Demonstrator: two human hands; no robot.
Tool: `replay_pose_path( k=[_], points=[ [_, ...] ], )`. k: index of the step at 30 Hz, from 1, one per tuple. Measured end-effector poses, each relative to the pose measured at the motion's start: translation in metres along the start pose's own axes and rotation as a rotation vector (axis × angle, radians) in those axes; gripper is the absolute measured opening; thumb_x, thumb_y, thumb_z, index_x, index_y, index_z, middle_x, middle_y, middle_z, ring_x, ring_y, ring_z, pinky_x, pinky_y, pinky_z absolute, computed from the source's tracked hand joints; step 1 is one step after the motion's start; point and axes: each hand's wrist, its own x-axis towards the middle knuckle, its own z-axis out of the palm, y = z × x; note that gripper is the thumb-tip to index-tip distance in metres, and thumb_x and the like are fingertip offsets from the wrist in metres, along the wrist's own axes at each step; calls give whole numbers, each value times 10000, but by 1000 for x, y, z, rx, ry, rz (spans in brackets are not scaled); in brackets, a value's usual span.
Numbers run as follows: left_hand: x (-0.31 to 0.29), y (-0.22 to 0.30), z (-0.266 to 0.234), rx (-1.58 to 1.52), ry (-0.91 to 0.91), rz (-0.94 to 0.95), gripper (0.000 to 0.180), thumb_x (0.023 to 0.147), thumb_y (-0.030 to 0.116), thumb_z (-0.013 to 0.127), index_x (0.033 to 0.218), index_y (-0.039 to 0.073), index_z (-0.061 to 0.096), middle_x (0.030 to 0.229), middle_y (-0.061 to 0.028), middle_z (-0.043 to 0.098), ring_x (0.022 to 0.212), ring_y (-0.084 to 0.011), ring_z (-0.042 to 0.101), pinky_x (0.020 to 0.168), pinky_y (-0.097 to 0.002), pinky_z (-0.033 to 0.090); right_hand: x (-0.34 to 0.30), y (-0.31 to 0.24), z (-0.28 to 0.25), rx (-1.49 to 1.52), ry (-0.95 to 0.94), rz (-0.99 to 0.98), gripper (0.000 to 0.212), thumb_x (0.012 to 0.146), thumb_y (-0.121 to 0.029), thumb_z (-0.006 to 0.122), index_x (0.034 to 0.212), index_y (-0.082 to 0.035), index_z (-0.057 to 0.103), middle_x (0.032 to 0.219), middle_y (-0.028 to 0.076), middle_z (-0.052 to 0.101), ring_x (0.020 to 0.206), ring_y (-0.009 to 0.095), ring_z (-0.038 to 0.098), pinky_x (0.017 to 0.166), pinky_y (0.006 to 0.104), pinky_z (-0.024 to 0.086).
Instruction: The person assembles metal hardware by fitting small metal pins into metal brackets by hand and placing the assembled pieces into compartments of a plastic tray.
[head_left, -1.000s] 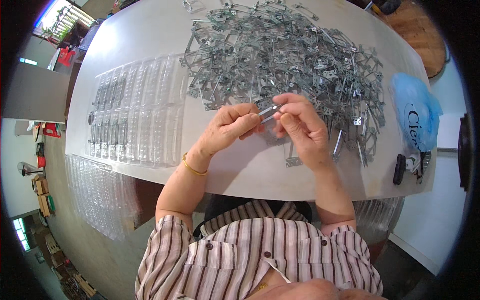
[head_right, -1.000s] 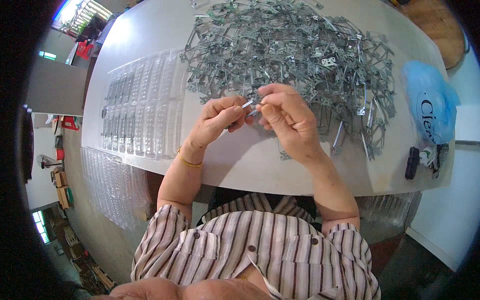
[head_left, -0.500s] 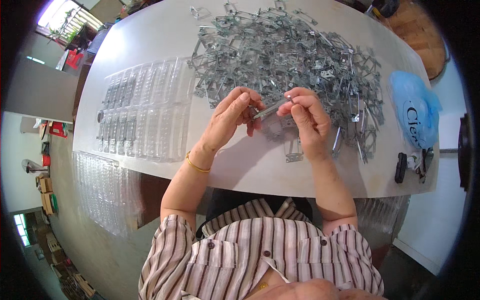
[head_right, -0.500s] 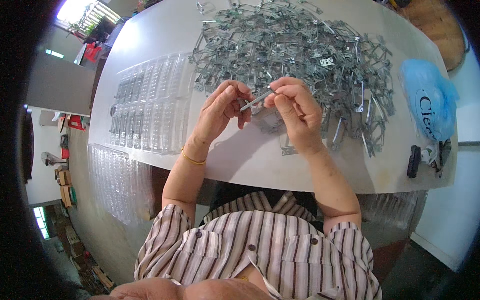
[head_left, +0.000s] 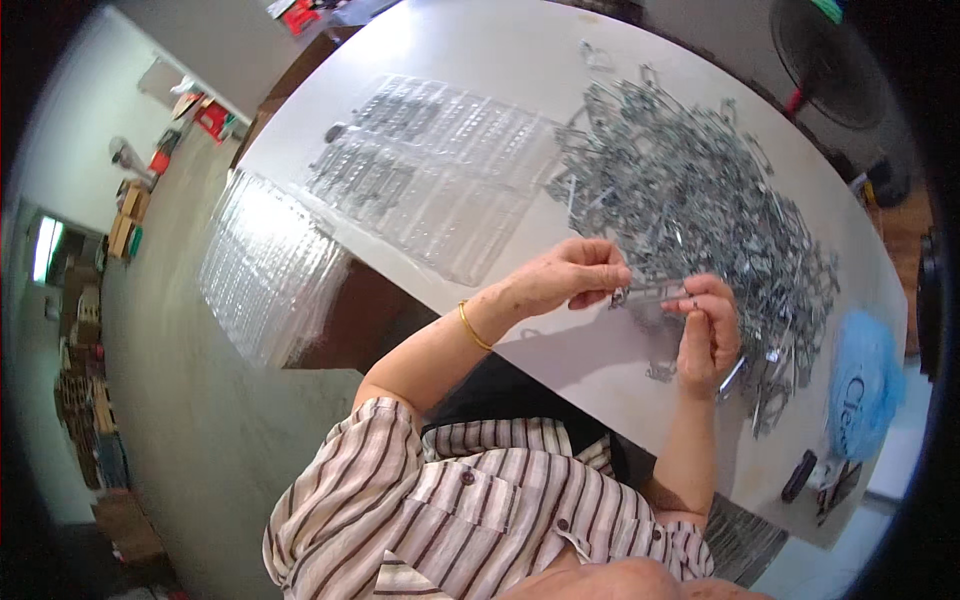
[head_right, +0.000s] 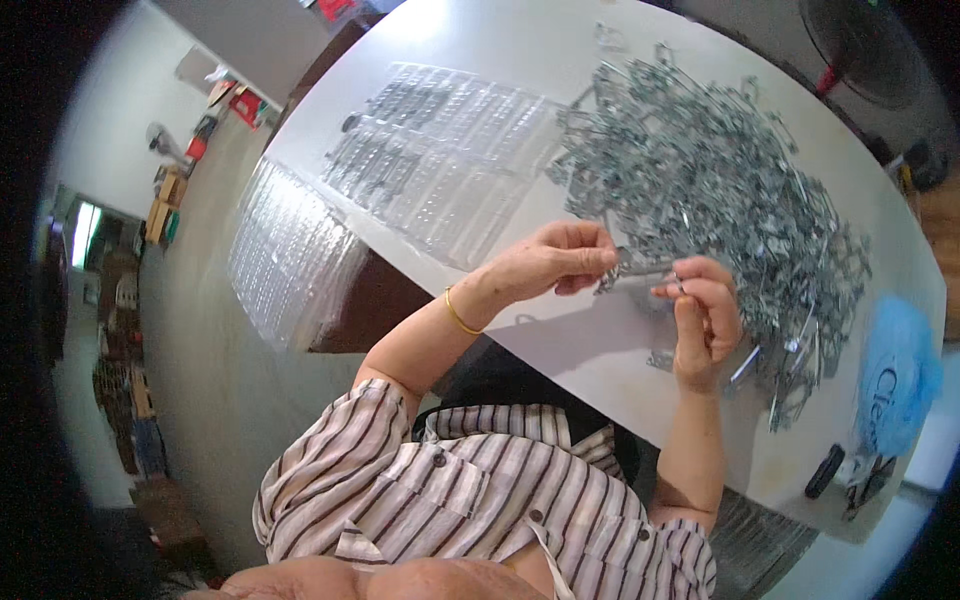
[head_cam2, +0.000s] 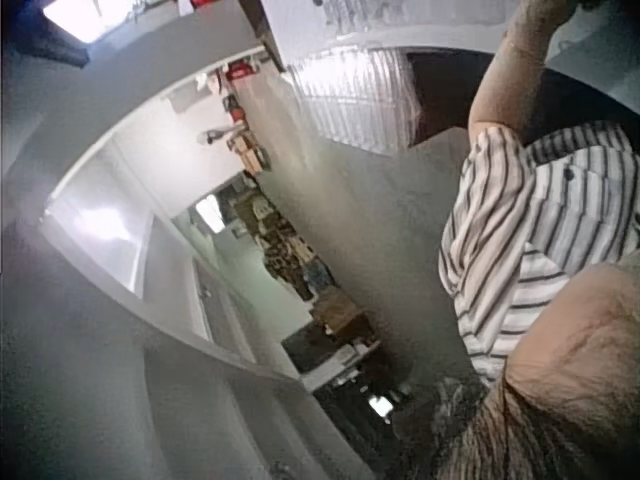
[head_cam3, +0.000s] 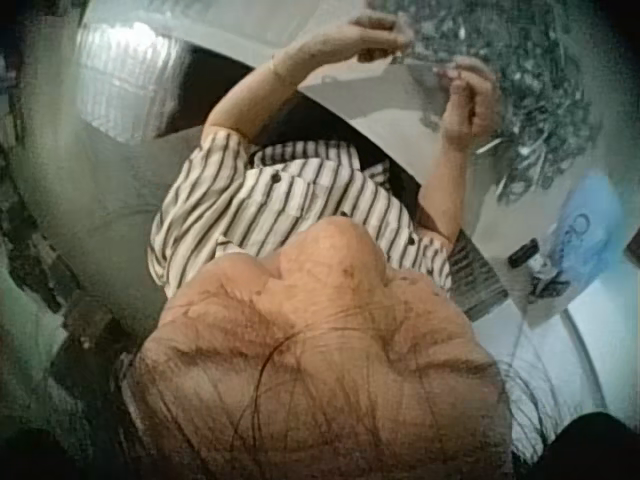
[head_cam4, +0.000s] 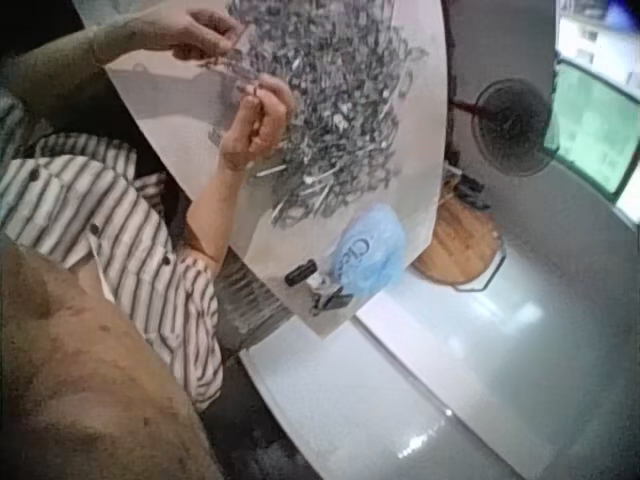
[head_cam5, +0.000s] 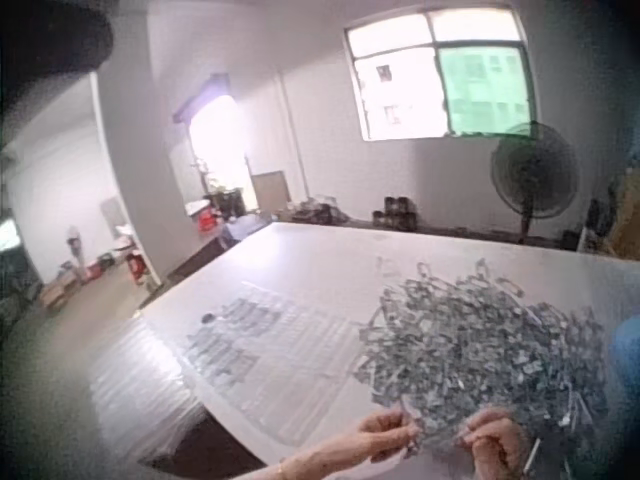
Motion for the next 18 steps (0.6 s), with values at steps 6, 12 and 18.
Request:
replay_pose_path(
  k=[6, 12, 18],
  points=[
    [-25, 0, -4, -13, 8, -7, 266, 976, 286, 699, 935, 40, 607, 738, -21, 607, 544, -64, 522, 442, -215, 371, -2, -2, 10, 1, -114, -14, 131, 1017, -140, 590, 1026, -11, 610, 1191, 157, 577, 909, 192, 625, 799, 364, 590],
    [-37, -6, -10, -93, 29, -40, 139, 959, 137, 656, 964, 4, 616, 731, -64, 648, 515, -93, 569, 439, -237, 457, -11, -6, 21, -41, -193, 41, 148, 979, -148, 653, 950, -2, 654, 1166, 169, 621, 930, 215, 654, 820, 328, 562],
    [-58, 4, -11, 36, 122, -50, 101, 923, 79, 644, 962, -15, 643, 725, -77, 659, 521, -110, 606, 423, -249, 483, -5, -11, 38, -61, -192, -42, 132, 984, -143, 646, 978, -11, 652, 1270, 201, 570, 952, 219, 661, 828, 329, 558]
  ],
)
